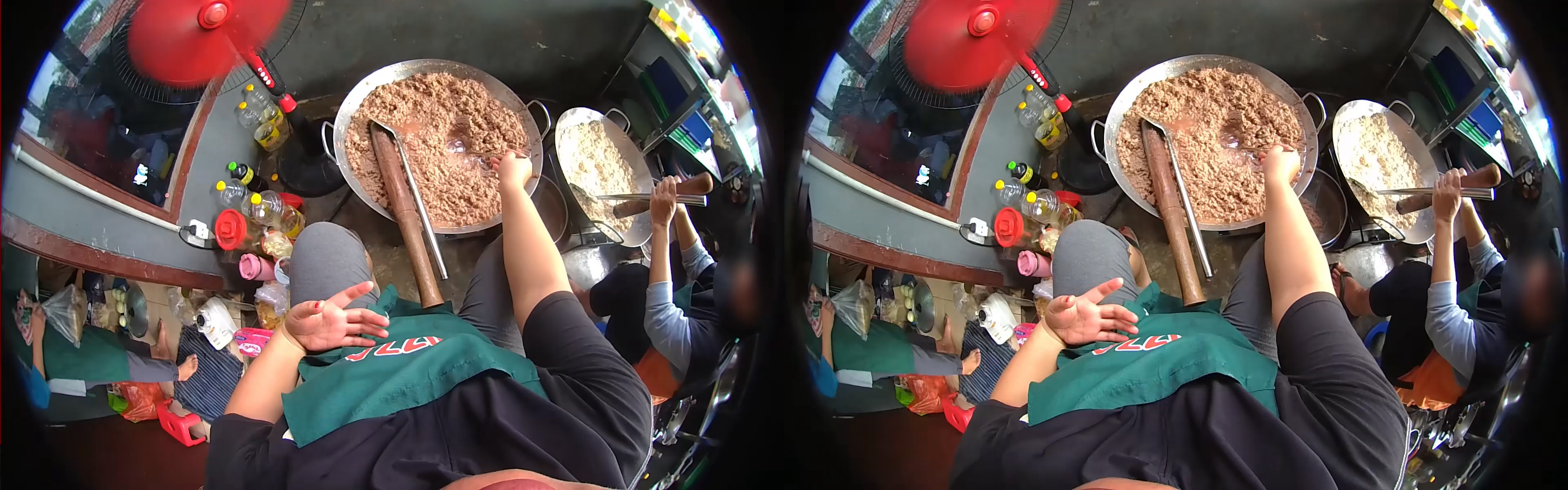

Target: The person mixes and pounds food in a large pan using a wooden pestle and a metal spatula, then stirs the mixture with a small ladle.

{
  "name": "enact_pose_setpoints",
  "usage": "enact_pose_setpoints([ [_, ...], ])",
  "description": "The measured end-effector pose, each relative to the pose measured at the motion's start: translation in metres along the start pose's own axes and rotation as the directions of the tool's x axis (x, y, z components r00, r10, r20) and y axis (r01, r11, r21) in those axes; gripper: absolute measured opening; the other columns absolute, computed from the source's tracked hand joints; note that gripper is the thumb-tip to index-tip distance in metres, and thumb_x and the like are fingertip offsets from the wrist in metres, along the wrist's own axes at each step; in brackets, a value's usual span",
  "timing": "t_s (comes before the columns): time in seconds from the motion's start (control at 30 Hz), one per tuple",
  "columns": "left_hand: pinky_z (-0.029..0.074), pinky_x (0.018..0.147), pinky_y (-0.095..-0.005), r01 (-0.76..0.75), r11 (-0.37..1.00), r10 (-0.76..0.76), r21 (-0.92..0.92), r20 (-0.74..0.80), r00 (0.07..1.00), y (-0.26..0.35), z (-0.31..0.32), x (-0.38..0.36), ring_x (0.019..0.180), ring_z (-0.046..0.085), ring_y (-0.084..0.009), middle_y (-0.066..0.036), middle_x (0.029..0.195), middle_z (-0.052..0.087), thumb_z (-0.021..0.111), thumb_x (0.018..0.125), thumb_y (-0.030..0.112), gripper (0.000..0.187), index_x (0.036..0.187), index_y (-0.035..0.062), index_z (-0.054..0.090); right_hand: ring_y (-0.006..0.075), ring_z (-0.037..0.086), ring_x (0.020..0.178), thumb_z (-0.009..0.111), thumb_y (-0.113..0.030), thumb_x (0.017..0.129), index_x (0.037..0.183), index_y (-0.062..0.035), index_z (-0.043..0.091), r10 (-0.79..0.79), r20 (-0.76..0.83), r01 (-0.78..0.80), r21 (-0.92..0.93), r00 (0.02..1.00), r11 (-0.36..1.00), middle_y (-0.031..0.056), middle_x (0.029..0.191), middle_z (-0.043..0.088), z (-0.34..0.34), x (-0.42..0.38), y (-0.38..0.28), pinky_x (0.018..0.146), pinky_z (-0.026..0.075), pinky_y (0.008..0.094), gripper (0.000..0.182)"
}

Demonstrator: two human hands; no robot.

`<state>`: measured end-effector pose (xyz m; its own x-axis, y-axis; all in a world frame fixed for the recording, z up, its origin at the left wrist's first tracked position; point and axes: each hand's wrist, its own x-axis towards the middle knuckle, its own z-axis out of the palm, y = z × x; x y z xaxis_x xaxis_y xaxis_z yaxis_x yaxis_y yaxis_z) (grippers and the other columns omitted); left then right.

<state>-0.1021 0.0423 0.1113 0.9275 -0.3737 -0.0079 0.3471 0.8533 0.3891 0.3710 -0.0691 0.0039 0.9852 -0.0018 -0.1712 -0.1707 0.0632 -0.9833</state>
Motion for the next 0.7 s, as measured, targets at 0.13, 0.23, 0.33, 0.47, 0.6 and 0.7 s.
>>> enact_pose_setpoints([
  [0.13,0.015,0.110,-0.0562,0.004,1.000,-0.004,-0.002,0.007,1.000,0.001,0.000,0.000,0.135,0.020,-0.0478,-0.030,0.145,0.024,0.055,0.086,0.047,0.082,0.150,0.0244,0.009,0.0203,0.065,0.055,0.049,-0.010,0.089,0.093,0.0026,0.053,-0.012,-0.015,0.012,-0.045,1.000,0.999,0.0100,0.070,0.062,0.000,0.001,0.002,0.046,0.051,0.0280,0.014],
  [0.23,0.016,0.110,-0.0561,0.007,1.000,-0.007,-0.008,0.003,1.000,0.001,0.000,0.000,0.135,0.020,-0.0478,-0.030,0.145,0.024,0.055,0.086,0.047,0.082,0.150,0.0244,0.010,0.0205,0.066,0.056,0.049,-0.010,0.088,0.092,0.0032,0.054,-0.012,-0.006,0.012,-0.046,1.000,0.999,0.0097,0.069,0.061,0.000,0.004,0.005,0.046,0.051,0.0285,0.014],
  [0.33,0.016,0.110,-0.0562,0.004,1.000,-0.004,-0.011,-0.004,1.000,0.000,-0.001,-0.001,0.135,0.021,-0.0476,-0.030,0.145,0.024,0.056,0.086,0.047,0.082,0.150,0.0245,0.010,0.0202,0.066,0.056,0.050,-0.010,0.087,0.094,0.0041,0.056,-0.004,-0.023,0.003,-0.039,1.000,0.999,0.0099,0.069,0.062,0.002,0.003,0.007,0.047,0.051,0.0287,0.016],
  [0.47,0.015,0.110,-0.0564,0.002,1.000,-0.002,-0.008,-0.015,1.000,-0.001,0.001,-0.001,0.136,0.021,-0.0472,-0.030,0.145,0.023,0.056,0.086,0.048,0.082,0.150,0.0245,0.010,0.0217,0.069,0.064,0.047,-0.012,0.091,0.105,0.0044,0.053,0.018,-0.019,-0.021,-0.125,1.000,0.992,0.0162,0.081,0.066,0.002,0.001,0.006,0.046,0.051,0.0251,0.022],
  [0.6,0.015,0.110,-0.0567,0.001,1.000,-0.001,-0.004,-0.022,1.000,-0.001,0.002,-0.002,0.136,0.021,-0.0470,-0.030,0.145,0.024,0.056,0.085,0.048,0.082,0.150,0.0246,0.011,0.0227,0.068,0.061,0.051,-0.012,0.088,0.099,0.0045,0.058,-0.001,-0.068,-0.008,-0.125,0.998,0.992,0.0172,0.079,0.066,0.005,0.005,0.013,0.049,0.052,0.0285,0.022],
  [0.7,0.015,0.110,-0.0569,0.004,1.000,-0.004,0.001,-0.028,1.000,-0.001,0.002,-0.002,0.136,0.021,-0.0471,-0.030,0.145,0.024,0.056,0.085,0.048,0.082,0.149,0.0247,0.011,0.0236,0.068,0.060,0.053,-0.014,0.086,0.097,0.0046,0.061,0.000,-0.098,-0.012,-0.128,0.995,0.992,0.0184,0.077,0.067,0.005,0.010,0.019,0.052,0.054,0.0309,0.023],
])
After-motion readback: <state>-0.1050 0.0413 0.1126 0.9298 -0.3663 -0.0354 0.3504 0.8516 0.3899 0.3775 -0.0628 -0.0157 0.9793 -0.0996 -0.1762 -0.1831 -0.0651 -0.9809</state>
